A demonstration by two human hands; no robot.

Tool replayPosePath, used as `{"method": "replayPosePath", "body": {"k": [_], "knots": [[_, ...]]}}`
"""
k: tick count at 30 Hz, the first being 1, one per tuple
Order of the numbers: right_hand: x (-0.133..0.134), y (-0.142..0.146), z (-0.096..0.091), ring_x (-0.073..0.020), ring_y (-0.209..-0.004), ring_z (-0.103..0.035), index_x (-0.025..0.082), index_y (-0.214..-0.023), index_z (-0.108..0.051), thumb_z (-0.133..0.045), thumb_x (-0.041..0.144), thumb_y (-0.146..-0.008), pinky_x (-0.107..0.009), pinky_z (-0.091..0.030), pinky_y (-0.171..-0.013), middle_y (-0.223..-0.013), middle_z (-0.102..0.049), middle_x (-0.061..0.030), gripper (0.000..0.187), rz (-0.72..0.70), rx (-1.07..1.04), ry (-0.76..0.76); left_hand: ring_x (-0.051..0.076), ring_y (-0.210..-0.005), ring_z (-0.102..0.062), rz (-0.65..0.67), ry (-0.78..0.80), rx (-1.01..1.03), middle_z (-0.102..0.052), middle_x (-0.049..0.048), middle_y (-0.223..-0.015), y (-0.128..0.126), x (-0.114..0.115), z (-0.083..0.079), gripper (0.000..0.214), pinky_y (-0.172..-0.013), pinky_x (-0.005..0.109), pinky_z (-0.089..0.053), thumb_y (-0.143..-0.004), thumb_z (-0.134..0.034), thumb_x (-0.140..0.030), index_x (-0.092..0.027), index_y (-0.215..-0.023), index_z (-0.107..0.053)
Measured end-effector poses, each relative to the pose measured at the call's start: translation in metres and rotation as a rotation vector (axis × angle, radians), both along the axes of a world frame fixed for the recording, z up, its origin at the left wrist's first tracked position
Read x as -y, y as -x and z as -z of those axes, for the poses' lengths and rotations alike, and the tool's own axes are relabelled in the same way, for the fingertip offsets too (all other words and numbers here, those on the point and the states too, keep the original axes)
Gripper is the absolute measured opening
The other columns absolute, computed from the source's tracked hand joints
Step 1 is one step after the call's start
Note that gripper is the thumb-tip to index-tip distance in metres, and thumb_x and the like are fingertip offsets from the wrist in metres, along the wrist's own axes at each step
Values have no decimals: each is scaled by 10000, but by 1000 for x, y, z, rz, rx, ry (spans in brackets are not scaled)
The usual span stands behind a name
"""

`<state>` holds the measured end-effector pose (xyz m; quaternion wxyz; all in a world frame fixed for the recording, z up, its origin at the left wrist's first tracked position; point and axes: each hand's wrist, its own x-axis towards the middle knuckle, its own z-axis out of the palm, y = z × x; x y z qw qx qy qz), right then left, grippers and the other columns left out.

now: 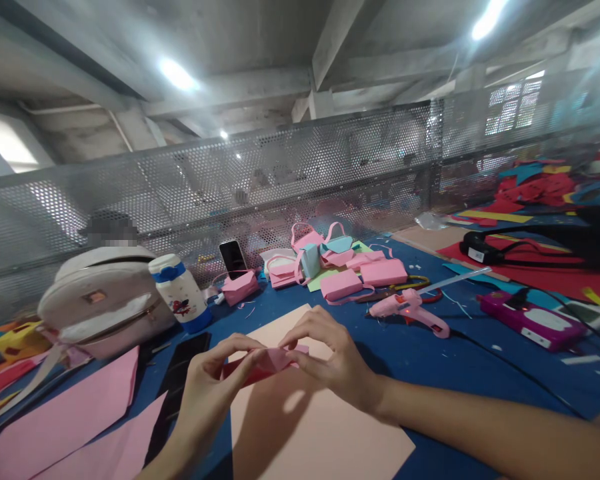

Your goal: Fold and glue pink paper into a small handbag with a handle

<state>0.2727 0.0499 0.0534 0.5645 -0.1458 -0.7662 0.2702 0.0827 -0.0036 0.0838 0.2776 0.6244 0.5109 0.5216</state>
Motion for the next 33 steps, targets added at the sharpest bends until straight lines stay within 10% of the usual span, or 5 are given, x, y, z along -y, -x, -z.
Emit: {"method": "replayPosePath", "body": {"k": [33], "knots": [[0,1,0,-179,-779,-538,202,-810,-647,-618,322,-923,-324,-400,-735,-773,-633,-21,167,4,-25,3,154,-662,-611,25,-407,-384,-707,-51,-716,0,4,-1,82,-760,340,-347,-858,-700,-238,-255,-779,-711]]}}
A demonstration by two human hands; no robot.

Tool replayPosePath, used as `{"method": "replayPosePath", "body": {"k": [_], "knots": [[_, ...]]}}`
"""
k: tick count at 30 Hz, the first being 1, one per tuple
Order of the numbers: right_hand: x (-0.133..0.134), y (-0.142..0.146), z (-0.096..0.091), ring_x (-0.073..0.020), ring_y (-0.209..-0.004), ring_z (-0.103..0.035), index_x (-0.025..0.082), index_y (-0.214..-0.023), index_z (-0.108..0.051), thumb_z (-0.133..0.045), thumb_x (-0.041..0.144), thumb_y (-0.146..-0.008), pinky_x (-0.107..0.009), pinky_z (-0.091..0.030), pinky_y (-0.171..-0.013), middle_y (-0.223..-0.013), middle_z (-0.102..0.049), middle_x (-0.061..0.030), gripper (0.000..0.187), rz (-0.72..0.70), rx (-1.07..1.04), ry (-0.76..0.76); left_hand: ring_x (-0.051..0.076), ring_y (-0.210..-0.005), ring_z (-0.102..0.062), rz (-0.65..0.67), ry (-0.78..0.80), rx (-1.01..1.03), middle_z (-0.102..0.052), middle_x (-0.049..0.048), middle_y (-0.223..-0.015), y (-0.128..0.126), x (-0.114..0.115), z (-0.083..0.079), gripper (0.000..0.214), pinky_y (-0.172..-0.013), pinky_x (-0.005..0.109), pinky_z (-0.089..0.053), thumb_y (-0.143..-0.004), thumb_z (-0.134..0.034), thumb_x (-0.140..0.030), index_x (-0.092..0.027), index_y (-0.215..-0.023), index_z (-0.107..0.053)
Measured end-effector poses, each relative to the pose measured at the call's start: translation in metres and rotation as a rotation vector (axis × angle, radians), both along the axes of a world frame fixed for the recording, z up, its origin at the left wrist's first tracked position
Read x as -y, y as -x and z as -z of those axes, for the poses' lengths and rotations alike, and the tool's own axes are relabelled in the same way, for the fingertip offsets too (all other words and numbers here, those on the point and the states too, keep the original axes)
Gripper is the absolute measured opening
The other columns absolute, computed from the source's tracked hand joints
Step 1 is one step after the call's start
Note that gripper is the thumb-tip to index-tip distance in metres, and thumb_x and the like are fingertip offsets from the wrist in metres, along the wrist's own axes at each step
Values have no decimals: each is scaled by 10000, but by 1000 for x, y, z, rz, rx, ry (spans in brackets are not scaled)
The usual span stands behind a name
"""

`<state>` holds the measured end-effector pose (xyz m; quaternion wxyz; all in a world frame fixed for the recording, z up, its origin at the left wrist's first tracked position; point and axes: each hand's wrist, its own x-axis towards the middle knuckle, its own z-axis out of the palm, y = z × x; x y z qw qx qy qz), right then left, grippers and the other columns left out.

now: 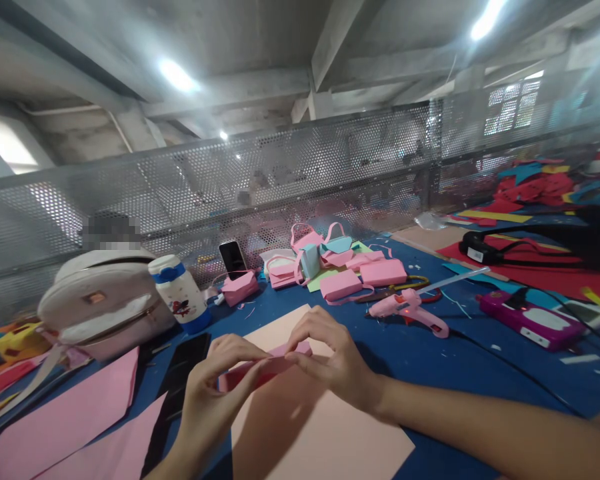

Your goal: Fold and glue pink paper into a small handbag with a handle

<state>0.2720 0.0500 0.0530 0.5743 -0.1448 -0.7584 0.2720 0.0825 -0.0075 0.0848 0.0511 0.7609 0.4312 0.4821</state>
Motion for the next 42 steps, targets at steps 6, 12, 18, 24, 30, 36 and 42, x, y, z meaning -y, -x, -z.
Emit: {"method": "replayPosePath", "body": {"k": [6,12,18,24,30,36,42], "knots": [[6,-1,-3,-177,-768,-529,203,-787,-624,-624,293,-912,-315,-400,-721,-763,-593,-17,154,3,-23,84,169,-645,-606,-7,-12,-29,-707,-36,-692,-4,3,-4,126,-757,355,-344,-872,-679,-292,-251,-755,-701],[7,1,-6,-168,-758,-523,204,-777,-581,-589,367,-931,-301,-394,-713,-784,-578,-12,224,12,-66,203,161,-648,-610,-13,-55,-63,-702,-45,-704,-2,3,-2,91,-763,355,-346,-863,-685,-226,-253,-776,-695],[7,2,-3,-170,-791,-533,204,-801,-642,-615,363,-922,-302,-393,-732,-790,-607,-15,202,-26,-19,126,163,-669,-625,1,-57,-163,-740,-36,-755,-3,3,0,100,-792,372,-347,-869,-664,-181,-256,-809,-692],[9,4,0,-181,-782,-538,210,-801,-671,-669,325,-889,-322,-402,-732,-760,-632,-18,145,-58,17,86,175,-683,-634,-15,-117,-247,-758,-24,-766,-4,4,1,96,-789,385,-364,-864,-664,-187,-265,-821,-700],[12,5,-4,-178,-758,-530,204,-762,-626,-658,273,-887,-323,-402,-718,-732,-615,-13,146,-10,30,51,174,-678,-627,-18,-157,-285,-747,-27,-737,-3,4,-1,117,-787,387,-363,-844,-668,-156,-268,-824,-694],[14,3,-9,-182,-740,-513,197,-751,-578,-603,196,-882,-332,-398,-718,-723,-579,-17,133,14,58,15,183,-677,-627,-21,-202,-306,-737,-20,-723,-3,5,-5,118,-762,384,-363,-821,-661,-140,-253,-803,-688],[11,1,-9,-181,-745,-515,195,-776,-563,-577,152,-874,-333,-404,-727,-744,-561,-18,108,20,54,-1,181,-682,-621,-34,-191,-292,-739,-24,-727,-3,4,-6,121,-785,393,-357,-825,-667,-141,-251,-776,-679]]}}
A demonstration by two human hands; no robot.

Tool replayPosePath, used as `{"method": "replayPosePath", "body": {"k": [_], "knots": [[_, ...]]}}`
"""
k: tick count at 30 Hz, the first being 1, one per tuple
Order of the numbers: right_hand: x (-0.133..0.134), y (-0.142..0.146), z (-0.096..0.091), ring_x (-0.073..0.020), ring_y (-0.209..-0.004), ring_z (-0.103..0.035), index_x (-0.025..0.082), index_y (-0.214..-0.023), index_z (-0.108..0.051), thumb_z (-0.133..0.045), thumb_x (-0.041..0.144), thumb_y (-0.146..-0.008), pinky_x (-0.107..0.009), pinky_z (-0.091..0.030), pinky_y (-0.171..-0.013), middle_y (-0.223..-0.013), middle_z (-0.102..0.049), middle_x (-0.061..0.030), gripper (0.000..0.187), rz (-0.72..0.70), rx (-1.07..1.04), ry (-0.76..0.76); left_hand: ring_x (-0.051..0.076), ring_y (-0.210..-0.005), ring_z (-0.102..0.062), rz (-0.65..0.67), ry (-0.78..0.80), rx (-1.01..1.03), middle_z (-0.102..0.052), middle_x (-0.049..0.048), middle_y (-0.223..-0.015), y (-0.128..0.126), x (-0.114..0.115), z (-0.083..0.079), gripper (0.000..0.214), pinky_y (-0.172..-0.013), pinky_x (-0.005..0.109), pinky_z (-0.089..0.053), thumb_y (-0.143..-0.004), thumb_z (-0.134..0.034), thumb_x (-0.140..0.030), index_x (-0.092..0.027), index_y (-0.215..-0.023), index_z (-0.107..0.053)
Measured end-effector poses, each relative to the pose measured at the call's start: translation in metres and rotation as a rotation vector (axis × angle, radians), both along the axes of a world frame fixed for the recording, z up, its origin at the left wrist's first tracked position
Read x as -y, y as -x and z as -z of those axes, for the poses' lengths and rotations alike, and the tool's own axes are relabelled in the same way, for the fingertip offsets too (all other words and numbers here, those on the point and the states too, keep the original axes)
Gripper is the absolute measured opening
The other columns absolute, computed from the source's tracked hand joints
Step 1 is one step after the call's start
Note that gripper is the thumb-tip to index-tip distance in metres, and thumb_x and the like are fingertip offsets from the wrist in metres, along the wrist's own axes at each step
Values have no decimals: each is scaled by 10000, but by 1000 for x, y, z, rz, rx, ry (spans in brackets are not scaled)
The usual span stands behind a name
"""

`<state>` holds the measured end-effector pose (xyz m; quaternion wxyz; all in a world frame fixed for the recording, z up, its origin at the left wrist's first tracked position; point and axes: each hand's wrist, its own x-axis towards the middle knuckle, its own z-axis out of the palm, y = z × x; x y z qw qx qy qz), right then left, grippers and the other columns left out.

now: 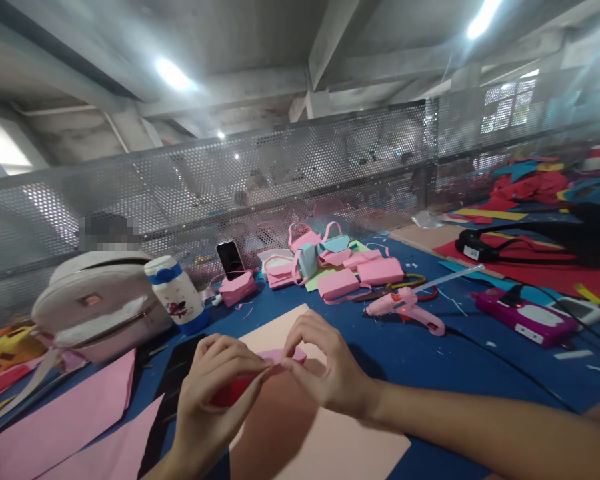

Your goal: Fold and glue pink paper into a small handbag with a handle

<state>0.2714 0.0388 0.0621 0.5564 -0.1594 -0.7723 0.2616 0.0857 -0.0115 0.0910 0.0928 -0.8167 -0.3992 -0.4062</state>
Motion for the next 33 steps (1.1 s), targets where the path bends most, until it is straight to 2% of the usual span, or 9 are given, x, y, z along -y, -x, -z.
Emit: {"method": "replayPosePath", "body": {"k": [5,10,15,23,27,33], "knots": [[-5,-1,6,-182,-752,-527,197,-782,-580,-597,228,-906,-316,-418,-694,-753,-573,-25,129,12,-37,20,186,-657,-615,-14,68,76,-735,-25,-703,3,-2,0,117,-777,393,-358,-854,-655,-196,-255,-757,-684],[-9,0,9,-188,-764,-545,204,-797,-658,-645,331,-903,-336,-418,-737,-749,-626,-24,166,-2,-39,23,179,-664,-609,-14,183,192,-717,-37,-700,3,-4,0,97,-771,372,-343,-852,-694,-259,-264,-756,-706],[-8,0,8,-185,-794,-553,217,-834,-690,-647,338,-903,-331,-408,-753,-784,-654,-19,145,-45,-28,18,183,-694,-613,-3,283,234,-723,-37,-720,2,-4,-3,141,-785,372,-335,-871,-667,-268,-259,-736,-706],[-4,2,3,-164,-763,-565,196,-798,-651,-610,346,-929,-313,-404,-759,-776,-642,-14,203,-106,-7,41,197,-736,-602,59,397,55,-723,-29,-730,3,-6,-14,220,-854,400,-320,-907,-588,-230,-250,-700,-658],[-4,3,6,-168,-808,-553,196,-812,-626,-561,380,-953,-301,-403,-767,-810,-618,-19,241,-161,52,83,197,-762,-594,104,448,-42,-689,-26,-725,6,-7,-18,195,-895,400,-315,-927,-548,-234,-236,-744,-615],[-4,4,12,-168,-847,-528,195,-837,-592,-521,379,-975,-289,-391,-784,-852,-582,-21,240,-211,79,148,188,-769,-574,96,515,-69,-657,-25,-732,7,-6,-19,140,-975,415,-280,-937,-518,-229,-227,-822,-599]]}}
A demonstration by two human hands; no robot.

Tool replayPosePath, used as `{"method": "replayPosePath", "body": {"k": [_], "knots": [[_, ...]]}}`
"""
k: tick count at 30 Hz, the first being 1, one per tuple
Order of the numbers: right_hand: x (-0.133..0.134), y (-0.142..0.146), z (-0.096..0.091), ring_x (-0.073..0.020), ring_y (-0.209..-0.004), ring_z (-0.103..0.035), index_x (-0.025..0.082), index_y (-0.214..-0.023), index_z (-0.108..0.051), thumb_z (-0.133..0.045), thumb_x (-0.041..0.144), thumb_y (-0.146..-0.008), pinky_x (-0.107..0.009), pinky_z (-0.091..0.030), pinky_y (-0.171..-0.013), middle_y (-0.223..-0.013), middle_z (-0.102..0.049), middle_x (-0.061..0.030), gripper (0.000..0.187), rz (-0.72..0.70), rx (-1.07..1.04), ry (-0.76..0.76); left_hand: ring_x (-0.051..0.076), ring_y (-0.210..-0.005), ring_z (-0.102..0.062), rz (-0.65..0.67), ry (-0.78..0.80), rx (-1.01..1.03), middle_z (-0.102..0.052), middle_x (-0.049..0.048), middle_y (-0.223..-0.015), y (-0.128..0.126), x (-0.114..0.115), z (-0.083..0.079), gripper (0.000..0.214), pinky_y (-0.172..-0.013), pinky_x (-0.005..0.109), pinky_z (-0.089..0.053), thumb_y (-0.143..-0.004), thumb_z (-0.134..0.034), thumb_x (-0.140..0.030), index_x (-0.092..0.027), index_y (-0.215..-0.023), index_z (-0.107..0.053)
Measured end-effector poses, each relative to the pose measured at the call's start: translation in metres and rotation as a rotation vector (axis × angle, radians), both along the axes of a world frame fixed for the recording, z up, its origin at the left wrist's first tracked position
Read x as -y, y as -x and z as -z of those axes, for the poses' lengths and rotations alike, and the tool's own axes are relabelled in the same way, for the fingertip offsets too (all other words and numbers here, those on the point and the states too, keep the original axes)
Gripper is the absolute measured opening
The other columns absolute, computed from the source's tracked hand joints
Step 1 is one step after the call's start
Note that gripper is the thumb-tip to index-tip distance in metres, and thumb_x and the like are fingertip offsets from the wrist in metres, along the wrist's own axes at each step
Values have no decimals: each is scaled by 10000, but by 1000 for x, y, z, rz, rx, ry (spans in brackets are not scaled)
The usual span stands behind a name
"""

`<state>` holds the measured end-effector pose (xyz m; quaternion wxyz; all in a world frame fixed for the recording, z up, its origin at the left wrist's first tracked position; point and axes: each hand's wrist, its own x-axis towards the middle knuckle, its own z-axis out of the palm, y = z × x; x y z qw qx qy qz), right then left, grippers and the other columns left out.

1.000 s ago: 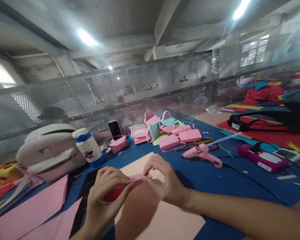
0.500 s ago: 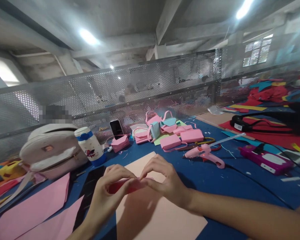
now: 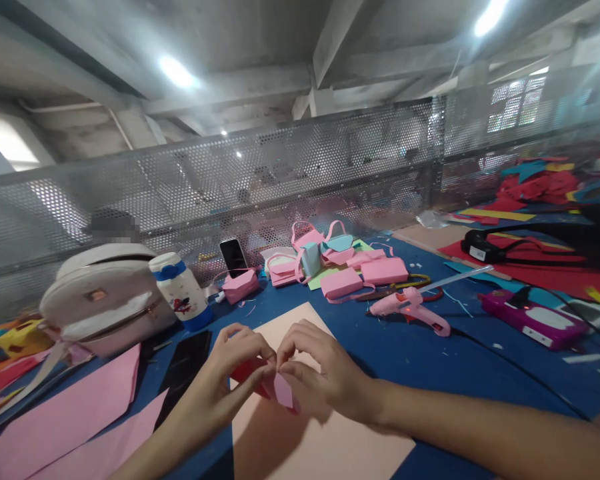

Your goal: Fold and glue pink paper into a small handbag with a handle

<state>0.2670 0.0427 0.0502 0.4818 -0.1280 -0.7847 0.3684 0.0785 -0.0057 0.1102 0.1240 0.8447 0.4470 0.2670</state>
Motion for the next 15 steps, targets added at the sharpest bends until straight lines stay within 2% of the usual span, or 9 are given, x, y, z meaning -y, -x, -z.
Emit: {"method": "replayPosePath", "body": {"k": [15], "knots": [[0,1,1,-170,-846,-506,192,-850,-575,-506,389,-980,-288,-377,-778,-860,-562,-22,245,-29,1,59,186,-781,-554,-22,30,55,-646,-21,-723,0,-2,-2,151,-957,395,-276,-907,-531,-214,-212,-776,-605]]}}
